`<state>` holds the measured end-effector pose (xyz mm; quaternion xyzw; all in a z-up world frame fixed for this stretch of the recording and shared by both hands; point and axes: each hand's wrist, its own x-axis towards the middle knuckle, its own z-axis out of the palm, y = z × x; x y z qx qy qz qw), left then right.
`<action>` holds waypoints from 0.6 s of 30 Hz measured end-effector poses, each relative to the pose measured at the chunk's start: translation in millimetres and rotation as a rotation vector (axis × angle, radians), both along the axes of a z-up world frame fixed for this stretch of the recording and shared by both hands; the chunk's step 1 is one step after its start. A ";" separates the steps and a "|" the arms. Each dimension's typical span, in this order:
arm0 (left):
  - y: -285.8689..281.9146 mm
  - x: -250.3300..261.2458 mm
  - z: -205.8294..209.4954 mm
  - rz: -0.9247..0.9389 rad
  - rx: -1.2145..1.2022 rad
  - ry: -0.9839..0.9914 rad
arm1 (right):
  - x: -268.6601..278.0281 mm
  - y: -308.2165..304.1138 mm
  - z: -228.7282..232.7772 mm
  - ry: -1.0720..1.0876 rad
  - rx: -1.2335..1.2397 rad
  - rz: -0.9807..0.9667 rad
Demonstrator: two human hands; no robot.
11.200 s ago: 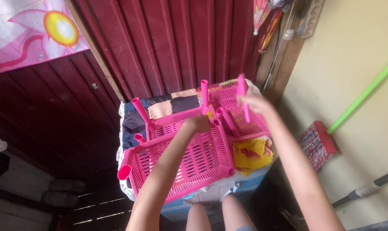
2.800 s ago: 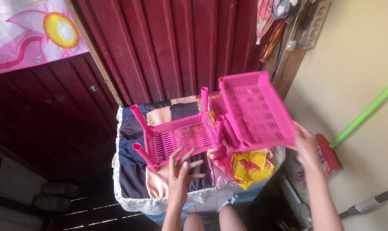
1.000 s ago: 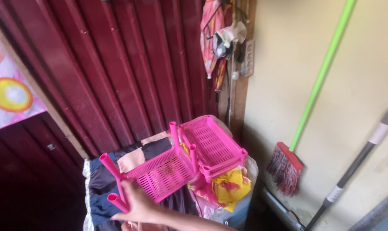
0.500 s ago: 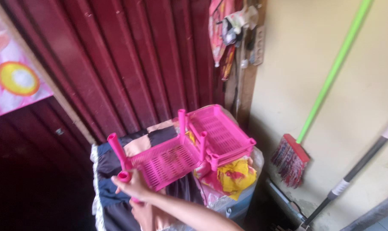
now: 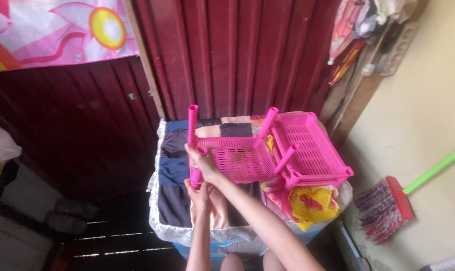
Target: The person disassembles a pink plastic two-tier storage rack by hand. They remove the top tray, then detach the four vertical support poles from the bottom tray, leaving the components separated on the surface.
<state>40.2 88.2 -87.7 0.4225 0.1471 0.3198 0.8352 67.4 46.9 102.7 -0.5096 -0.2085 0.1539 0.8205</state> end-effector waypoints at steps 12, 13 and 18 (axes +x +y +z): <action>-16.8 -7.6 83.4 0.501 0.667 0.408 | -6.0 0.2 9.4 -0.179 0.044 -0.118; -17.2 -5.7 81.4 0.505 0.618 0.393 | -6.9 0.8 7.1 -0.239 0.033 -0.106; -23.5 4.4 61.6 0.534 0.519 0.382 | -4.4 14.4 -6.2 -0.066 -0.023 -0.058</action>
